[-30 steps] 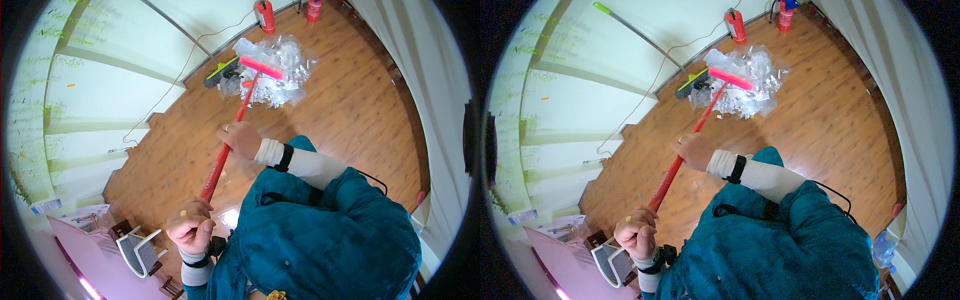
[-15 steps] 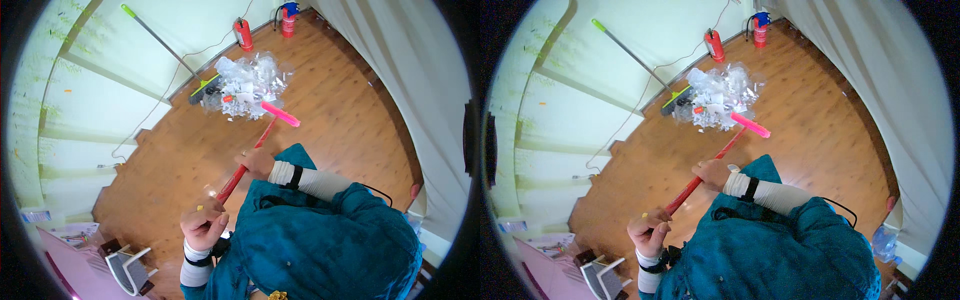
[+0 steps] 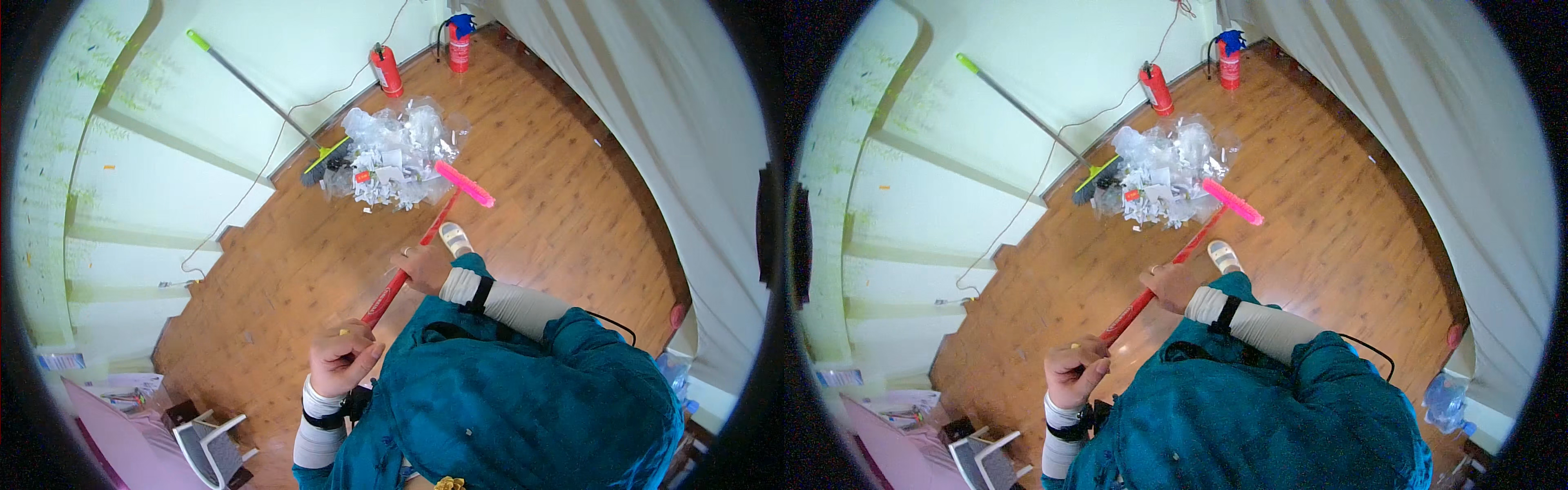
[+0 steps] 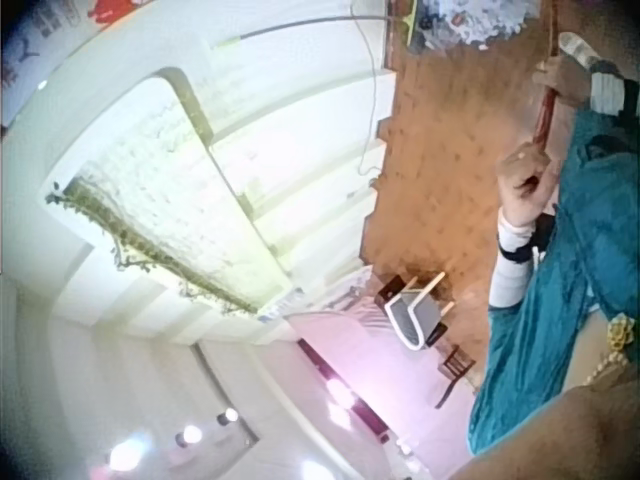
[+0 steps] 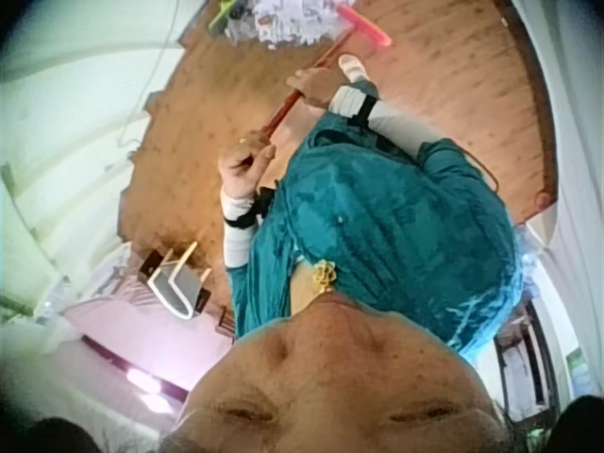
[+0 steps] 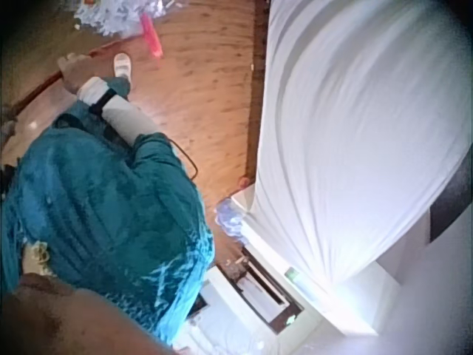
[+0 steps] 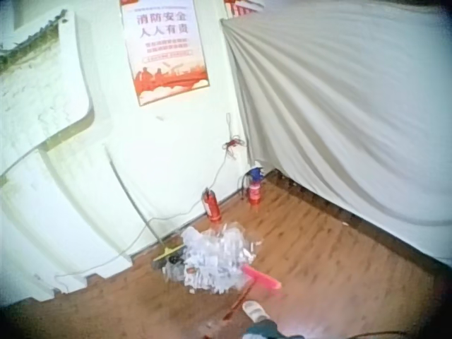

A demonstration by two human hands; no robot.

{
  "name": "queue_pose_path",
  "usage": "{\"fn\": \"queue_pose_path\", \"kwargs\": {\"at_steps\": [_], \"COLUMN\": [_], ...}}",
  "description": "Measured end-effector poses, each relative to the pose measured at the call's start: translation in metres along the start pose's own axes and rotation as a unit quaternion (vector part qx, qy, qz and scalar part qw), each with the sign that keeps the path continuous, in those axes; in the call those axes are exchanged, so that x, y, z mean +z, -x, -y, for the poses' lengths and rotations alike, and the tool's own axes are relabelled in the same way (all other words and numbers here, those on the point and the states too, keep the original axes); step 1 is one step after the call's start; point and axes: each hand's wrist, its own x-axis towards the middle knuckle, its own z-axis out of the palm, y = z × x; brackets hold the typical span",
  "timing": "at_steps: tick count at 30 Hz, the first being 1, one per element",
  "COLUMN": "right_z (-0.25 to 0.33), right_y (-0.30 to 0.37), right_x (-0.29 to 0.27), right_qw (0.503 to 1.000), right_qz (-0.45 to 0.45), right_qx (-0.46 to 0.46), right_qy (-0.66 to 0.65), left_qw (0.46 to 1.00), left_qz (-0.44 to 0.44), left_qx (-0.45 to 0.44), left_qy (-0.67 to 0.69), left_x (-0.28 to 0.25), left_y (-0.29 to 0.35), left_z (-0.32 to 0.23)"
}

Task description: Sweeping paper and plastic trash into a pile on a wooden floor using a pink broom.

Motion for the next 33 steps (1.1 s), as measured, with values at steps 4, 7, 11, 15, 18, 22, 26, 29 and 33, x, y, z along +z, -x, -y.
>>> {"fn": "queue_pose_path", "kwargs": {"at_steps": [4,7,11,15,18,22,26,29,33], "right_z": [-0.057,-0.120,-0.214,-0.306,-0.349,-0.340,-0.289,-0.276,-0.307], "right_y": [-0.034,-0.065,-0.108,-0.146,-0.184,-0.238,-0.276,-0.291,-0.310], "right_x": [-0.022,-0.038,-0.073,-0.083,-0.070,-0.060,-0.121,-0.160,-0.153], "right_qw": [0.999,0.997,0.989,0.973,0.970,0.978,0.976,0.977,0.985], "right_qz": [-0.015,-0.045,-0.044,-0.100,-0.095,-0.168,-0.157,-0.151,-0.159], "right_qx": [0.024,0.051,0.144,0.206,0.222,0.102,0.024,-0.007,-0.007], "right_qy": [-0.018,-0.026,-0.005,0.028,0.020,-0.063,-0.150,-0.148,-0.070], "left_qw": [0.998,0.997,0.997,0.993,0.991,0.987,0.986,0.994,0.992], "left_qz": [0.045,0.081,0.078,0.053,0.004,-0.056,0.010,-0.002,-0.066], "left_qx": [0.046,0.011,-0.006,-0.100,-0.133,-0.133,-0.030,0.035,0.026], "left_qy": [-0.008,0.008,0.021,-0.027,-0.009,-0.073,-0.162,-0.104,-0.102], "left_x": [0.005,0.009,0.027,0.050,0.048,0.035,0.019,0.013,0.010], "left_y": [-0.079,-0.156,-0.264,-0.369,-0.412,-0.434,-0.454,-0.462,-0.472], "left_z": [0.018,0.038,0.083,0.132,0.167,0.141,0.037,0.010,0.035]}}
